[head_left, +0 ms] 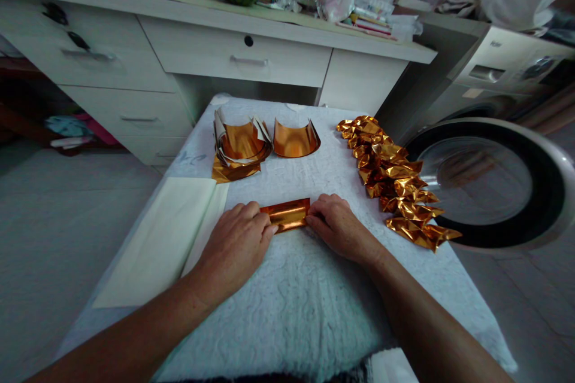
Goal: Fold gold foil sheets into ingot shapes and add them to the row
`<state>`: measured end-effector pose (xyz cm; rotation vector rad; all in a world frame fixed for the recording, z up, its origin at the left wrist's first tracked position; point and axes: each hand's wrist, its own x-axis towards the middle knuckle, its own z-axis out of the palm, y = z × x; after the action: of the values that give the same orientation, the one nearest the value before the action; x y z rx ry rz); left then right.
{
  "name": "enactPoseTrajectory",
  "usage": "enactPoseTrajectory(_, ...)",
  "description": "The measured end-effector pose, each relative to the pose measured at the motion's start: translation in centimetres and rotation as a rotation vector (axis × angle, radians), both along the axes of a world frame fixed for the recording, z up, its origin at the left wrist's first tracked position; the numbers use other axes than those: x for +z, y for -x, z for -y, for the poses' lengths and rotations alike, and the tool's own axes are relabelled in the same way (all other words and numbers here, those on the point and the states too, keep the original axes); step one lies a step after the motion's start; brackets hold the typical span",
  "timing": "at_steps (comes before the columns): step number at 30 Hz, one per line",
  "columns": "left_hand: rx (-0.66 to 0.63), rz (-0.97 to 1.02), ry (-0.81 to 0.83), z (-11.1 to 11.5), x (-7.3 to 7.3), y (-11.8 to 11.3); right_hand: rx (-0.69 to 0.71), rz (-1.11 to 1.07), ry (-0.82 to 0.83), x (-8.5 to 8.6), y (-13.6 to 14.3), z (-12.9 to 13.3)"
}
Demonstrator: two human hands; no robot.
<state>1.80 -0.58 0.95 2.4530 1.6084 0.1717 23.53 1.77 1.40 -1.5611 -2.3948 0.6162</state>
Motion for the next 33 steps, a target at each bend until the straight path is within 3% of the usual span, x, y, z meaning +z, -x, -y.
enactPoseTrajectory(21, 0.017, -0.068, -0.016, -0.3, 0.4, 0.0, -0.112, 0.016, -0.044, -1.0, 0.1, -0.3)
enactPoseTrajectory(33, 0.023, -0.076, -0.012, -0.3, 0.3, -0.2, -0.119, 0.03, -0.03, -0.7, 0.2, -0.2)
